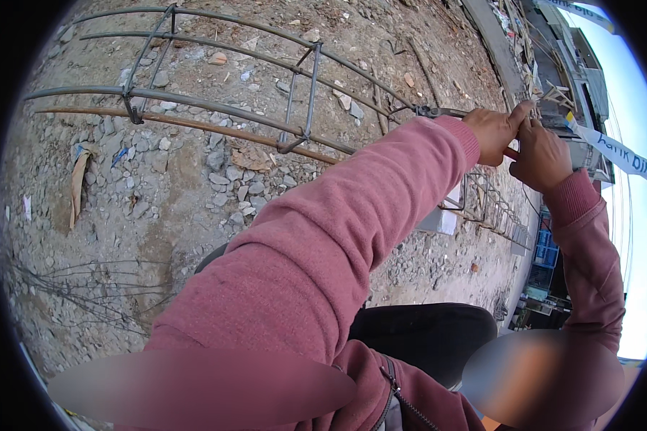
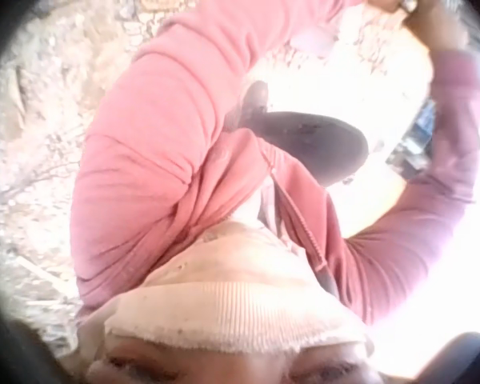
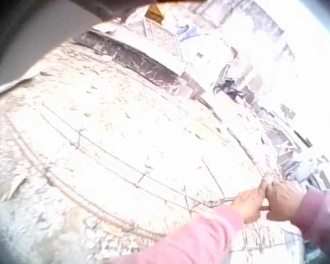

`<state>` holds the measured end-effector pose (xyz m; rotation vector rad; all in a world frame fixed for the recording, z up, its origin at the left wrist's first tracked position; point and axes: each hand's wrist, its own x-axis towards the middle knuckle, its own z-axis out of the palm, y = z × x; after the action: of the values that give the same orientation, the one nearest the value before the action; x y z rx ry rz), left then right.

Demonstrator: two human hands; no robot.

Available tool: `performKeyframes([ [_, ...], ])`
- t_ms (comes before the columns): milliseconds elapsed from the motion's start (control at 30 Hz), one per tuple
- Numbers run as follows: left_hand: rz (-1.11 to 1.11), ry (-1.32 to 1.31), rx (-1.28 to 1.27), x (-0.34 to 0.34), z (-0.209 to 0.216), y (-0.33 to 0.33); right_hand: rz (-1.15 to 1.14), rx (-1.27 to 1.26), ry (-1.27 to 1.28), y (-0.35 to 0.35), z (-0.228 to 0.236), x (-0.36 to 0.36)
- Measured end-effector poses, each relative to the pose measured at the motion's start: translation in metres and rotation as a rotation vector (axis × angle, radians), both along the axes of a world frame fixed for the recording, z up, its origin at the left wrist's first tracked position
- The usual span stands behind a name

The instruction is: The person picks up tie wires, wraps them around joints on a metal rebar frame by hand, and twists the wires tight using pliers.

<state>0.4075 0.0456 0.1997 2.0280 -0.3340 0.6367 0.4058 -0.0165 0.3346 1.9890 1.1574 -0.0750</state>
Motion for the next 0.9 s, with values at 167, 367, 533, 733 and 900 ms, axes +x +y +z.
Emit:
performKeyframes([
  [167,0.169,-0.286,-0.153,0.008,0.009,-0.011,-0.775,0.138,0.256,-0.006,0.017,0.017],
  [367,0.474,-0.549,-0.379,-0.025,0.021,-0.066,-1.235,0.996,0.938,-0.152,0.047,0.022],
  [533,-0.367,0.341,-1.435,-0.024,0.038,-0.138,-0.518,1.025,0.440,-0.254,-0.005,-0.011],
  [733,-0.617,0.296,-1.164,-0.040,0.011,-0.210,-1.103,1.033,0.790,-0.325,-0.085,-0.053],
  [900,-0.884,0.669,-1.028,-0.041,-0.030,-0.226,-1.406,1.539,1.377,-0.456,-0.134,-0.031],
])
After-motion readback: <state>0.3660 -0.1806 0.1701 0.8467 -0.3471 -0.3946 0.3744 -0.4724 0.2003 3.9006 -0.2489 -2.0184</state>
